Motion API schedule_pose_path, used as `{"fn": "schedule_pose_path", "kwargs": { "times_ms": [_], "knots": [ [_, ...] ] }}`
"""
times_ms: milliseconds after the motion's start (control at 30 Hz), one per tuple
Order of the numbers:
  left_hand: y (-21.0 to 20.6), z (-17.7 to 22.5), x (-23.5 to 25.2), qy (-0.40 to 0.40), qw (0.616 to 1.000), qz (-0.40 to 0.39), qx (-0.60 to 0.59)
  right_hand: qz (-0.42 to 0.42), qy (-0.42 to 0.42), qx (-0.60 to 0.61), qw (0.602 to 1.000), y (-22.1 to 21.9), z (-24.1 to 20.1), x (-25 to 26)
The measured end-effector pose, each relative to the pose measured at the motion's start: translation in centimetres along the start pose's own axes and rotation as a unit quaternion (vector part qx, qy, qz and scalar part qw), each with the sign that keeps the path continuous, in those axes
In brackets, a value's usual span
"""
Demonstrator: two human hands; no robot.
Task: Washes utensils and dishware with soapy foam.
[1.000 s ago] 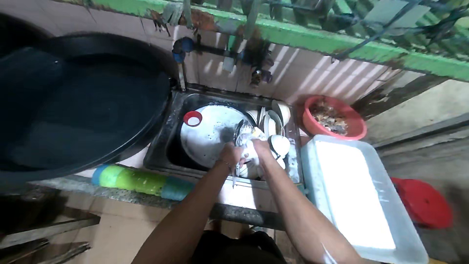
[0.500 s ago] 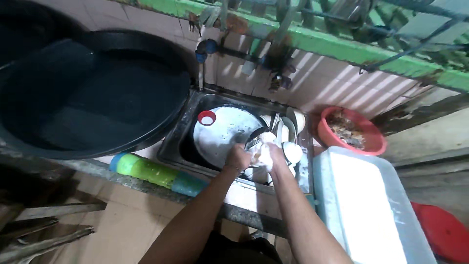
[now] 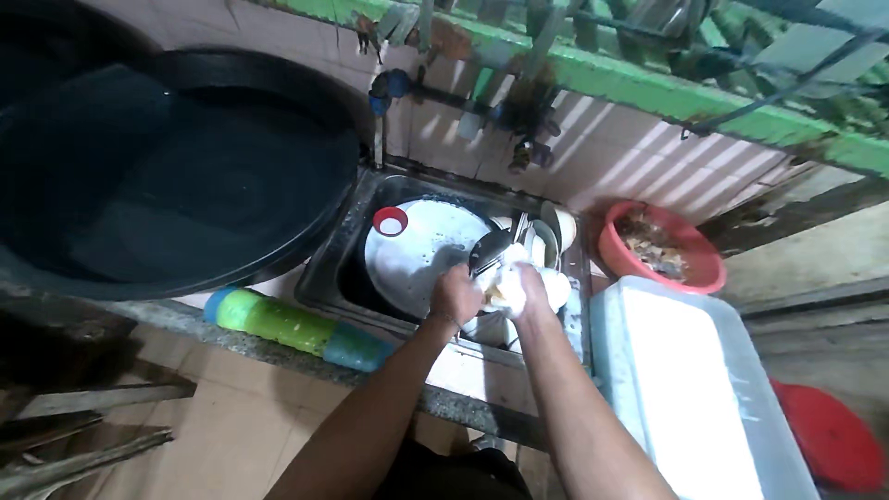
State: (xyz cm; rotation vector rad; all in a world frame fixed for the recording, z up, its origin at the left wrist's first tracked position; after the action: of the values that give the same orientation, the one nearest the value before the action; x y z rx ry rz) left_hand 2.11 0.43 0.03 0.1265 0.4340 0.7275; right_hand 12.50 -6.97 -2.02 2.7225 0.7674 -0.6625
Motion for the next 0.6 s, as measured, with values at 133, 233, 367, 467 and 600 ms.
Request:
{"fn": "schedule_pose_path", "kwargs": {
  "times_ms": [133, 233, 367, 467, 600],
  "knots": [
    [-0.5, -1.8, 0.8, 0.021, 0.995, 0.058, -0.074, 0.095, 0.031, -0.032, 0.995, -0.5, -0.9, -1.1],
    [-1.3, -1.7, 0.0, 0.011, 0.995, 0.026, -0.093, 0.126, 0.076, -0.016, 0.989, -0.6, -1.8, -0.6],
    [-1.3, -0.6, -0.4, 0.004, 1.000, -0.008, -0.008, 0.120, 0.082, -0.024, 0.989, -0.6, -0.9, -0.1],
    [-0.2, -0.3, 0.0, -0.003, 1.000, -0.018, 0.022, 0.066, 0.103, -0.194, 0.973, -0.4, -0.8, -1.3],
    [-0.1, -0.7, -0.5, -0.028, 0.999, -0.041, 0.008, 0.095, 0.051, -0.080, 0.991, 1.0, -1.4, -0.3]
  ]
}}
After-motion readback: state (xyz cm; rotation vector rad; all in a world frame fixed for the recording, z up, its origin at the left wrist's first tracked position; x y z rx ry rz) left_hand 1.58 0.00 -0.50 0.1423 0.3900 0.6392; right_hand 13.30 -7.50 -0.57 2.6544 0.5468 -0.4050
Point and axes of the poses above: each hand's wrist, its own x-axis towards the middle knuckle, its own y-axis out of the back of the hand, z = x × y, the point moved 2 cm from there along x, towards the middle knuckle, and after that the axes turned 15 degrees about -x, right-handed, at the moved point
